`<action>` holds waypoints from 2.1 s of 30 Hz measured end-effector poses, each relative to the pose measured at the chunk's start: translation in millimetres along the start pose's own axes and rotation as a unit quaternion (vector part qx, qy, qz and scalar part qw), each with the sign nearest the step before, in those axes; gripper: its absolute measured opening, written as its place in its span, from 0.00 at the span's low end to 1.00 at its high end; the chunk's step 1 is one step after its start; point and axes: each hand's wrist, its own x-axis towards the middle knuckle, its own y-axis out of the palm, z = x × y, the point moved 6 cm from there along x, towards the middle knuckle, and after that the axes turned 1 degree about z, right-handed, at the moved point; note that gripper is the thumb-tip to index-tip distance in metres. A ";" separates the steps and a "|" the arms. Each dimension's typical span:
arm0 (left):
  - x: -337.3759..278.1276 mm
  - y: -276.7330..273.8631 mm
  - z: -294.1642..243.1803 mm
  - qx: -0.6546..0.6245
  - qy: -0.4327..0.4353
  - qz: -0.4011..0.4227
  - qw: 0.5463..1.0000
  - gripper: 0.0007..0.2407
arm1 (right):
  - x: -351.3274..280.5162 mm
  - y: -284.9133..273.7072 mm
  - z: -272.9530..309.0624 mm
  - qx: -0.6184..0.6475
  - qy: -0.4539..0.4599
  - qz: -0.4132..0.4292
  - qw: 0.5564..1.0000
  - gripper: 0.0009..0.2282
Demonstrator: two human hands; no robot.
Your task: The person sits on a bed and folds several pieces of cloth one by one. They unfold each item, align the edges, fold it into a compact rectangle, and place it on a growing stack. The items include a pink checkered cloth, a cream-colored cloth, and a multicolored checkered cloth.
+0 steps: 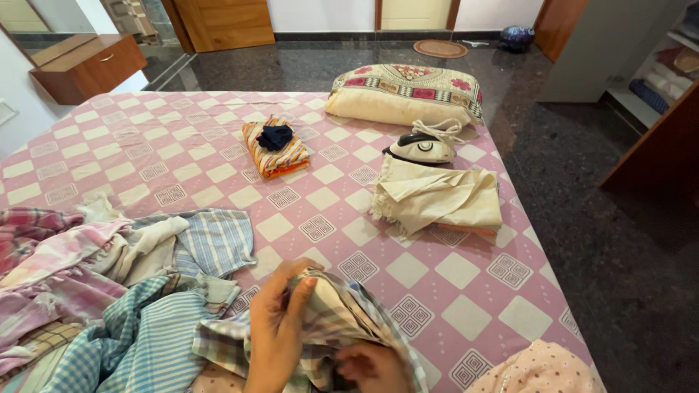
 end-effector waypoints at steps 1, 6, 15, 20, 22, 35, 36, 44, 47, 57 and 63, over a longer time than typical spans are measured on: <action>-0.6 1.2 -1.0 -0.018 0.019 -0.001 1.000 0.07 | -8.1 -23.3 -8.8 -0.032 0.005 -0.051 0.998 0.12; -0.4 5.7 9.3 -0.003 -0.026 -0.022 0.999 0.07 | -58.0 -115.5 -13.1 0.045 -0.196 -0.162 0.966 0.11; 6.2 14.8 14.2 -0.008 -0.016 -0.043 0.999 0.07 | -87.6 -118.2 23.6 -0.113 -0.210 -0.197 0.951 0.16; 6.7 17.3 10.7 0.012 -0.033 -0.052 0.998 0.08 | -76.0 -98.6 23.3 -0.182 -0.026 -0.253 0.950 0.21; 4.7 19.6 10.0 0.002 -0.029 -0.053 0.998 0.08 | -67.9 -97.7 16.2 -0.169 0.050 -0.289 0.941 0.18; 5.7 -10.6 13.7 -0.043 -0.012 -0.145 0.988 0.10 | -69.0 -194.5 83.8 -0.049 -0.131 -0.340 0.930 0.13; 5.7 -10.2 13.5 -0.044 -0.007 -0.148 0.988 0.10 | -73.0 -195.3 93.7 -0.056 -0.126 -0.316 0.939 0.14; 3.4 -18.4 7.2 0.040 -0.004 -0.150 0.988 0.10 | -103.4 -193.8 160.2 -0.302 -0.080 -0.256 0.915 0.11; 0.6 -23.6 5.0 0.071 -0.004 -0.162 0.984 0.09 | -103.4 -193.5 170.4 -0.304 -0.151 -0.210 0.917 0.09; 9.3 -44.4 -7.9 0.078 0.017 -0.178 0.981 0.09 | -97.9 -186.0 205.1 -0.380 -0.312 -0.130 0.861 0.07; 74.3 -57.7 -38.9 0.152 0.059 -0.235 0.958 0.09 | -66.7 -172.7 279.3 -0.508 -0.337 -0.098 0.786 0.08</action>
